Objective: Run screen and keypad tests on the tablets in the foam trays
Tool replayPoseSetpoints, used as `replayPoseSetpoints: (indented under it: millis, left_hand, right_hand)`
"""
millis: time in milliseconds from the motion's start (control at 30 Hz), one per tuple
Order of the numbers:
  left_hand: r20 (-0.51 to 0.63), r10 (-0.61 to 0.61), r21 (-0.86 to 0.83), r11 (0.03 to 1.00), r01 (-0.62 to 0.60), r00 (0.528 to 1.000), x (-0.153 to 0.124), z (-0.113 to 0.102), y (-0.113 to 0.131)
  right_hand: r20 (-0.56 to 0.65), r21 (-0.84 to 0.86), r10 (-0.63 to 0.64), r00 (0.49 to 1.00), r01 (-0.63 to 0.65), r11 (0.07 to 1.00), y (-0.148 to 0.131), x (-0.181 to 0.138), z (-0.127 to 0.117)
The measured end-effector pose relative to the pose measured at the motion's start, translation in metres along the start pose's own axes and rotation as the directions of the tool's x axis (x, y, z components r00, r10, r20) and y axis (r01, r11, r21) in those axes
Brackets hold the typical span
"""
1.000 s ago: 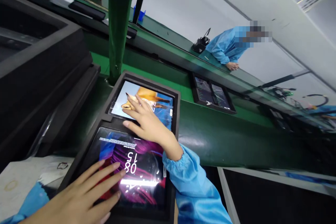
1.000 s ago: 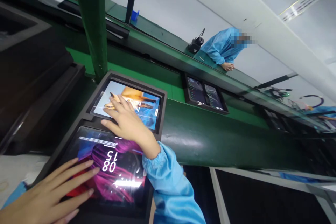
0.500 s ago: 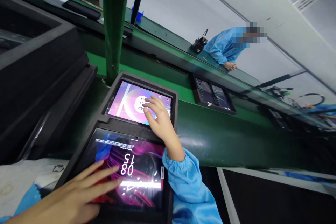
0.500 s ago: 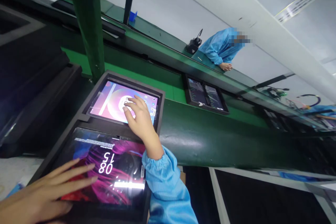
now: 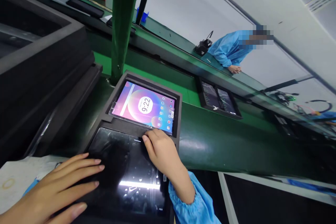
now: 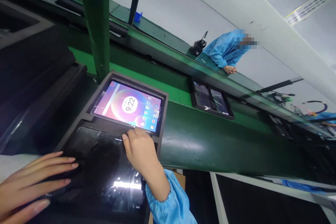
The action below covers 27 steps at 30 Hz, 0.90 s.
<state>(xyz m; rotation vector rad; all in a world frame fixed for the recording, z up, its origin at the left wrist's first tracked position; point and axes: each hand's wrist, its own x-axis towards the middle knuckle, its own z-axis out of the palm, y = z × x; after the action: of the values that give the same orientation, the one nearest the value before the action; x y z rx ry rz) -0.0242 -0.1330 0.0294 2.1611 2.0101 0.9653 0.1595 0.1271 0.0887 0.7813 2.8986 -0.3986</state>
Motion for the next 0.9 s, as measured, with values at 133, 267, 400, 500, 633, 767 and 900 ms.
replayPoseSetpoints:
  millis: [133, 267, 400, 500, 633, 767, 900]
  left_hand:
    - [-0.005, -0.041, -0.064, 0.997, 0.041, 0.999, -0.006, 0.005, -0.001]
    - [-0.014, -0.141, -0.126, 0.982, 0.138, 0.990, -0.016, 0.002, 0.002]
    - [-0.082, -0.299, -0.163, 0.945, 0.284, 0.951, -0.026, -0.001, 0.006]
    - [-0.177, -0.474, -0.227, 0.873, 0.432, 0.863, -0.015, -0.004, 0.007]
    - [-0.128, -0.558, -0.358, 0.797, 0.487, 0.820, 0.019, -0.007, 0.000]
    - [0.066, -0.632, -0.521, 0.638, 0.567, 0.772, 0.038, -0.005, -0.008]
    - [0.100, -0.740, -0.609, 0.483, 0.629, 0.666, 0.037, 0.005, -0.011]
  right_hand:
    - [0.032, -0.015, 0.057, 0.998, -0.057, 0.998, -0.006, 0.010, -0.002]
    - [0.060, 0.036, 0.070, 0.996, -0.072, 0.997, -0.005, 0.012, -0.014]
    - [0.015, 0.124, -0.013, 1.000, 0.011, 0.992, -0.014, -0.004, -0.041]
    - [-0.001, 0.165, -0.074, 0.997, 0.073, 0.984, -0.024, -0.018, -0.061]
    - [0.018, 0.209, -0.074, 0.997, 0.068, 0.976, -0.033, -0.030, -0.072]
    - [0.029, 0.279, -0.056, 0.998, 0.046, 0.959, -0.034, -0.041, -0.075]
    - [0.015, 0.426, -0.073, 0.997, 0.060, 0.903, -0.008, -0.048, -0.074]
